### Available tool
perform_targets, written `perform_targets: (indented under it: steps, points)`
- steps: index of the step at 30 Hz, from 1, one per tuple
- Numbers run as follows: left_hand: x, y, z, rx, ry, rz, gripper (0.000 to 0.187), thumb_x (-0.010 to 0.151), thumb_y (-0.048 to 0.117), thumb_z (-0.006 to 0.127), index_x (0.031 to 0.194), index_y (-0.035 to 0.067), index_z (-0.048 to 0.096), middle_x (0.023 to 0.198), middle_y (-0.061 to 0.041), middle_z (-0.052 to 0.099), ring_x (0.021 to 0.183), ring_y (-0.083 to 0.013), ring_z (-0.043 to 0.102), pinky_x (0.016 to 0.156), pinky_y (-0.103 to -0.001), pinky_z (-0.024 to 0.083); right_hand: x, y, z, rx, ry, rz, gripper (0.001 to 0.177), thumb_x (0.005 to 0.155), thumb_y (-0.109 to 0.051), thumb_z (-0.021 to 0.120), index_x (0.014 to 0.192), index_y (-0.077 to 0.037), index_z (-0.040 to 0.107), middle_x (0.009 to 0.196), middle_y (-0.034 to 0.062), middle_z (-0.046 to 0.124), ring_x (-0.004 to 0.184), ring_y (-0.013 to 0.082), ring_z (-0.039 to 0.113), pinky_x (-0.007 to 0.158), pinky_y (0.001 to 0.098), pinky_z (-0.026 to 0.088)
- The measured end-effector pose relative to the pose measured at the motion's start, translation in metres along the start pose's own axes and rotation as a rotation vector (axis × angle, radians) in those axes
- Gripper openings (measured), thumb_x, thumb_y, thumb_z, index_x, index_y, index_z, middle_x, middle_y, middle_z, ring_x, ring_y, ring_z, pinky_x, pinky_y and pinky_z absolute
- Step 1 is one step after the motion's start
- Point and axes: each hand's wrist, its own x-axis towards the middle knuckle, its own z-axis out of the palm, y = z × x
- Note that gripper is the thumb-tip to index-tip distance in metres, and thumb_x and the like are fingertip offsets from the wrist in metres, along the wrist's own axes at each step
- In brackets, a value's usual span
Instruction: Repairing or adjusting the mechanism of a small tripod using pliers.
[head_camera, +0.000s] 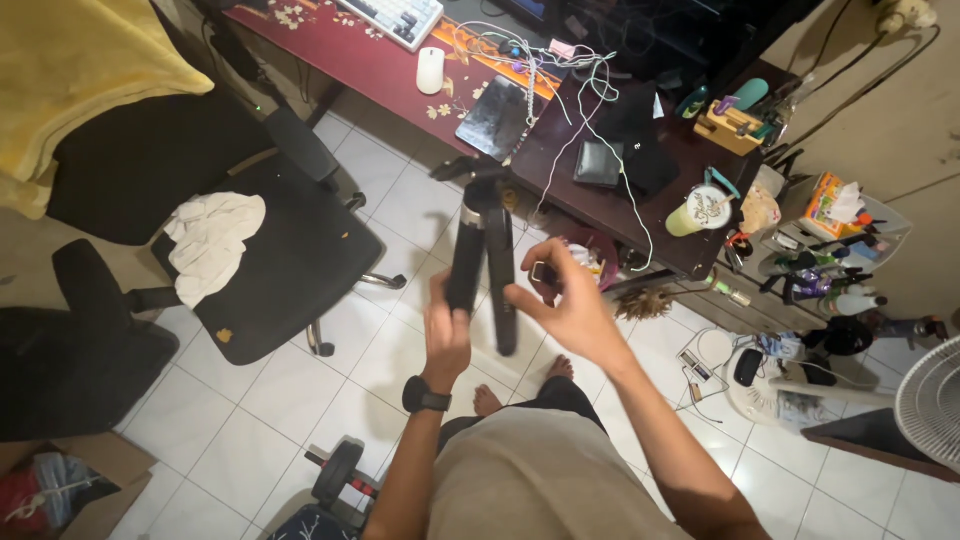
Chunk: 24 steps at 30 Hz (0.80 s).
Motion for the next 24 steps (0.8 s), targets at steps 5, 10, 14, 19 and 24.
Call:
perform_targets:
  steps: [5, 10, 14, 19, 24]
  points:
    - [-0.010, 0.010, 0.006, -0.329, -0.157, 0.216, 0.080, 0.103, 0.068, 0.038, 0.145, 0.000, 0.044, 0.116, -0.012, 0.064, 0.105, -0.0185, 0.061, 0.091, -0.033, 0.050, 0.007, -0.014, 0.007, -0.237, 0.138, 0.043, 0.054, 0.074, -0.021, 0.093, 0.108, -0.007, 0.053, 0.070, 0.0012, 0.052, 0.059, 0.0093, 0.047, 0.054, 0.0269, 0.041]
    - [-0.015, 0.016, 0.006, -0.240, -0.213, 0.140, 0.081, 0.095, 0.063, 0.053, 0.140, -0.002, 0.038, 0.104, -0.012, 0.060, 0.090, -0.0196, 0.058, 0.078, -0.032, 0.050, 0.011, 0.008, -0.005, -0.045, 0.077, -0.083, 0.052, 0.081, -0.017, 0.085, 0.117, -0.005, 0.049, 0.083, 0.0022, 0.049, 0.067, 0.0120, 0.044, 0.055, 0.0275, 0.040]
    - [-0.020, -0.004, 0.006, -0.538, -0.251, -0.019, 0.076, 0.100, 0.066, 0.053, 0.136, 0.000, 0.042, 0.096, -0.010, 0.058, 0.079, -0.0165, 0.056, 0.070, -0.031, 0.048, 0.006, 0.047, -0.020, 1.356, -0.281, 0.343, 0.016, 0.106, -0.021, 0.052, 0.115, -0.009, 0.051, 0.079, -0.0004, 0.044, 0.064, 0.0092, 0.042, 0.052, 0.0230, 0.037]
    - [-0.023, -0.040, 0.001, -0.817, -0.286, -0.016, 0.077, 0.100, 0.068, 0.044, 0.133, -0.001, 0.044, 0.092, -0.010, 0.057, 0.072, -0.0164, 0.054, 0.061, -0.033, 0.045, 0.002, 0.047, -0.029, 1.670, -0.421, 0.266, 0.029, 0.114, -0.035, 0.038, 0.109, -0.008, 0.049, 0.084, 0.0013, 0.045, 0.071, 0.0113, 0.045, 0.056, 0.0242, 0.038]
    - [-0.022, -0.032, -0.011, -0.908, -0.372, -0.165, 0.096, 0.095, 0.080, 0.025, 0.134, -0.006, 0.047, 0.087, -0.010, 0.054, 0.069, -0.0194, 0.054, 0.061, -0.033, 0.044, 0.005, 0.029, -0.032, 1.511, -0.432, 0.218, 0.031, 0.112, -0.038, 0.036, 0.104, -0.010, 0.048, 0.084, 0.0054, 0.049, 0.070, 0.0166, 0.045, 0.060, 0.0278, 0.039]
